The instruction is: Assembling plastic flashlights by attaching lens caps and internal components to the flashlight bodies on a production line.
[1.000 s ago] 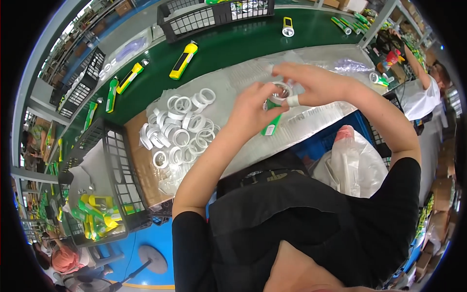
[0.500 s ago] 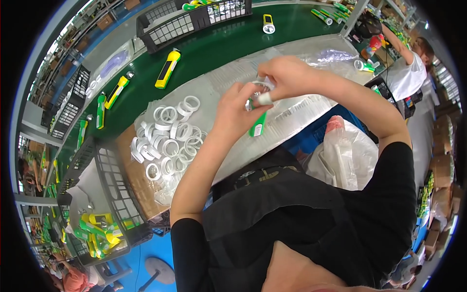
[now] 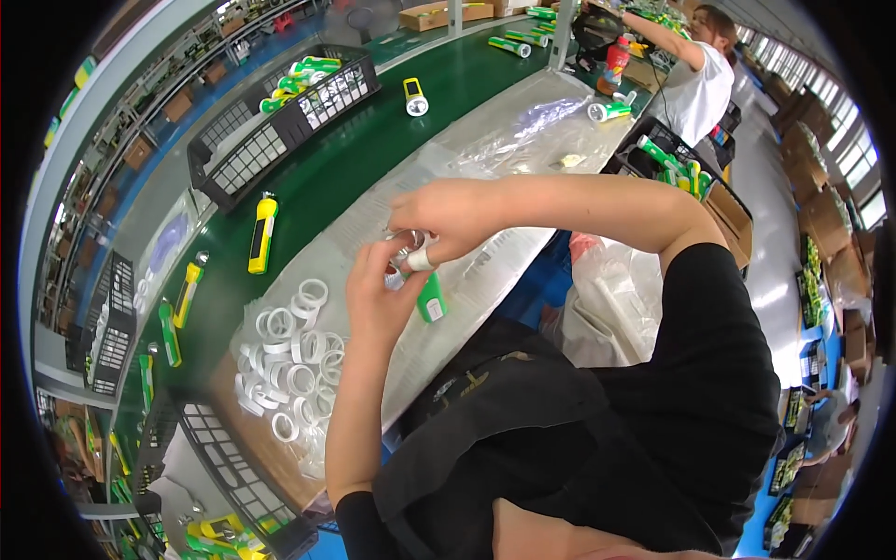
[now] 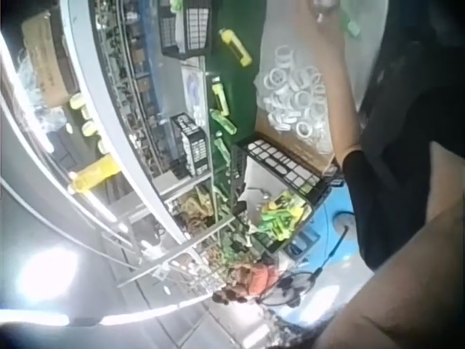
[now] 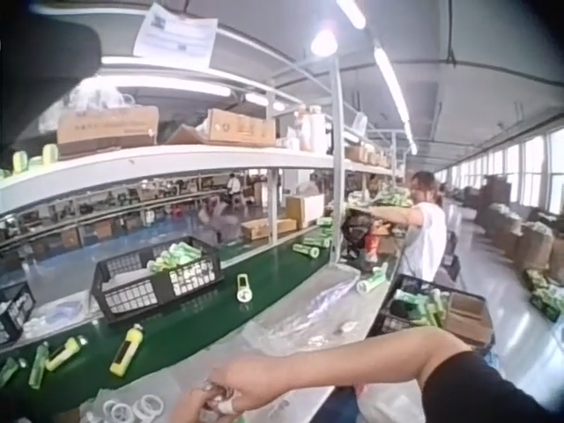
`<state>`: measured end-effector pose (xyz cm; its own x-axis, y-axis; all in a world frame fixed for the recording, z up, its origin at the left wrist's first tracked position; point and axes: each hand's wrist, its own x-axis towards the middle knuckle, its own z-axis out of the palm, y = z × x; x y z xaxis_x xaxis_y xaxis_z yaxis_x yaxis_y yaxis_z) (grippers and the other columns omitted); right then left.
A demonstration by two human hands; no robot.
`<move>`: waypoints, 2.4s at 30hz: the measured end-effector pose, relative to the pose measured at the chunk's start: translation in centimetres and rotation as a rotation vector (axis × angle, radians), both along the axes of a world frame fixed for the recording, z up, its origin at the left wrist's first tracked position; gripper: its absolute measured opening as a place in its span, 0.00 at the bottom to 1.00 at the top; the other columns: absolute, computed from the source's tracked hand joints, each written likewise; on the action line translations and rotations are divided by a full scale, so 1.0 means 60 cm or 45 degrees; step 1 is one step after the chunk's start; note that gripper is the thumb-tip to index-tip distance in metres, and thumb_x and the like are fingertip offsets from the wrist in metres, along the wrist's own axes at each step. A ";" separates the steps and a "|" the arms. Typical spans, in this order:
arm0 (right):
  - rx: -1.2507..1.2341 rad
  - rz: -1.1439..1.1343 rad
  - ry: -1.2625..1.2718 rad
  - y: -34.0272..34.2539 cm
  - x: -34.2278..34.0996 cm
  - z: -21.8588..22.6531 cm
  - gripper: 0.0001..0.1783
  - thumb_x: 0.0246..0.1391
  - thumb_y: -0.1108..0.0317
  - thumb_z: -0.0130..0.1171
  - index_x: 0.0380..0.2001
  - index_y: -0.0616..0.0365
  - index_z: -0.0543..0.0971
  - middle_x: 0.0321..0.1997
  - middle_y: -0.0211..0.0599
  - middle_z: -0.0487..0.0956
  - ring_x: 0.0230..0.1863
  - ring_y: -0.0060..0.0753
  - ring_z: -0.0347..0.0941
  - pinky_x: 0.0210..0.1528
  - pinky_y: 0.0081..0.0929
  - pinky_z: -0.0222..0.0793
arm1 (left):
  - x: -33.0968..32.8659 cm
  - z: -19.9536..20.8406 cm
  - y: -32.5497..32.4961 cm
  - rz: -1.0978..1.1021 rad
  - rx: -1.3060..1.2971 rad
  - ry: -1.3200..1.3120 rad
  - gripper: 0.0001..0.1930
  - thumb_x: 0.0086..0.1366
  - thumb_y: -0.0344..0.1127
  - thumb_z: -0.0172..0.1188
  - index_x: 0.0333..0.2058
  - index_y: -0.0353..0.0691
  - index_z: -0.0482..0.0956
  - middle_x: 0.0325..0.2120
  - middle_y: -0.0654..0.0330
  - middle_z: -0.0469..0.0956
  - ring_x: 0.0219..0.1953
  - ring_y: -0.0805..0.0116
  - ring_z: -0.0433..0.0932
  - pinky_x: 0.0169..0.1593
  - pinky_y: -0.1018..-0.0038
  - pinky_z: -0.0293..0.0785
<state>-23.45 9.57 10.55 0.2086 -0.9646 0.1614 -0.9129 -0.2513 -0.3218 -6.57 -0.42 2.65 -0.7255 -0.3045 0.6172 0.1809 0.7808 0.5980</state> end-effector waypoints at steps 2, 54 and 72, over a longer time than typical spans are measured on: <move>-0.098 0.002 -0.004 0.017 0.004 -0.001 0.20 0.49 0.52 0.66 0.31 0.59 0.75 0.33 0.43 0.76 0.29 0.51 0.75 0.31 0.43 0.70 | 0.004 -0.008 0.003 -0.134 0.445 0.053 0.29 0.46 0.28 0.74 0.49 0.39 0.73 0.40 0.56 0.79 0.43 0.64 0.80 0.45 0.68 0.77; 0.498 -0.071 -1.815 -0.018 0.080 -0.096 0.25 0.52 0.60 0.67 0.48 0.59 0.69 0.39 0.32 0.76 0.37 0.24 0.74 0.42 0.26 0.71 | -0.013 0.059 -0.119 -0.245 0.266 -0.149 0.18 0.64 0.28 0.61 0.53 0.34 0.76 0.43 0.54 0.82 0.43 0.66 0.80 0.48 0.74 0.74; 0.207 -0.085 -1.848 0.021 0.187 -0.166 0.25 0.56 0.56 0.65 0.49 0.59 0.69 0.39 0.33 0.75 0.29 0.23 0.74 0.32 0.22 0.71 | 0.101 -0.004 0.005 -0.170 0.236 0.016 0.36 0.74 0.58 0.27 0.41 0.34 0.81 0.45 0.52 0.79 0.49 0.52 0.75 0.55 0.61 0.66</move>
<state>-12.23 10.85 0.61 -0.0837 -0.9935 0.0773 0.2233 -0.0943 -0.9702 -0.52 -0.13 2.42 -0.7594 -0.3154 0.5690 0.2839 0.6262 0.7261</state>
